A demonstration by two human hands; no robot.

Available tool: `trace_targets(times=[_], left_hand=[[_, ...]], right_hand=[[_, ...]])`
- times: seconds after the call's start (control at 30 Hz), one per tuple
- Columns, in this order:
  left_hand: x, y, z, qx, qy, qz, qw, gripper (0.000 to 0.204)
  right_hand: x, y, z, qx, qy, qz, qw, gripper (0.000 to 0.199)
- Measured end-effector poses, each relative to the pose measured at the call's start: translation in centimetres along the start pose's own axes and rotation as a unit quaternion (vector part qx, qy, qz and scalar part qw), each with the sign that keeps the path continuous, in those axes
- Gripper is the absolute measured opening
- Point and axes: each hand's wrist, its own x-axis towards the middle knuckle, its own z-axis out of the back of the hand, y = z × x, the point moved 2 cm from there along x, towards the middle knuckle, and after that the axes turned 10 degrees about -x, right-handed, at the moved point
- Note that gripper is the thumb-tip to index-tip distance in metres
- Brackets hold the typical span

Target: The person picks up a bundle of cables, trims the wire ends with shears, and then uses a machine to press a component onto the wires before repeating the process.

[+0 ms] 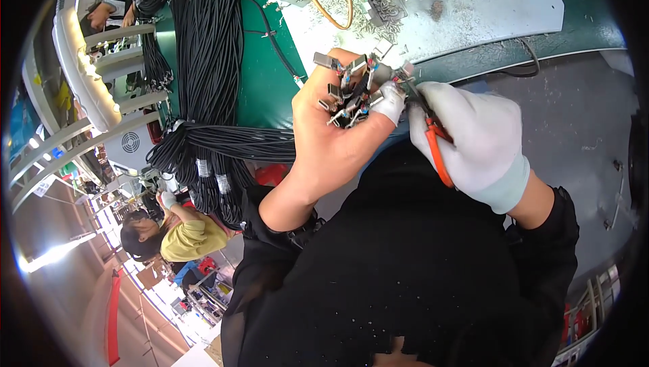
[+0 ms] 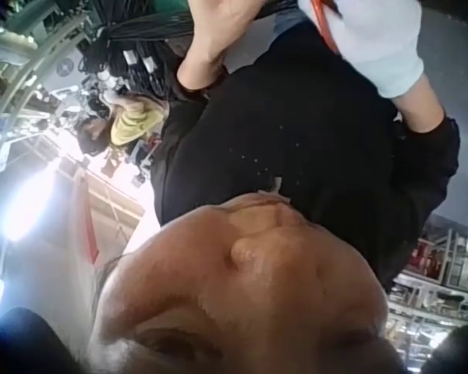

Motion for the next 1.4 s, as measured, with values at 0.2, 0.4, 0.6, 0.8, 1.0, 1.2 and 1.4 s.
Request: trace_targets(times=[0.2,0.4,0.6,0.8,1.0,1.2,1.4], left_hand=[[-0.2,-0.1,0.2,0.113,0.029,-0.141,0.983,0.02],[-0.1,1.2,0.5,-0.032,-0.034,0.017,0.999,0.02],[0.0,1.8,0.6,-0.017,-0.024,0.031,0.999,0.019],[0.7,2.0,0.6,-0.142,-0.032,0.19,0.971,0.015],[2.4,6.1,4.4,-0.202,-0.06,0.244,0.946,0.012],[7.8,7.6,5.7,-0.282,-0.014,0.244,0.928,0.013],[11.3,8.4,6.3,-0.25,0.021,0.219,0.943,0.012]], right_hand=[[0.1,0.2,-0.3,0.13,0.049,-0.074,0.987,0.019],[0.3,0.0,-0.6,0.204,0.099,-0.13,0.965,0.018],[0.5,-0.4,-1.1,0.013,0.021,-0.053,0.998,0.014],[0.8,-1.2,-1.9,0.234,0.197,-0.148,0.94,0.014],[2.4,-4.1,-2.4,0.221,0.093,-0.145,0.96,0.022],[7.6,-6.2,-3.2,0.249,0.161,-0.21,0.932,0.026],[12.9,-8.6,-4.7,0.272,0.212,-0.162,0.925,0.029]])
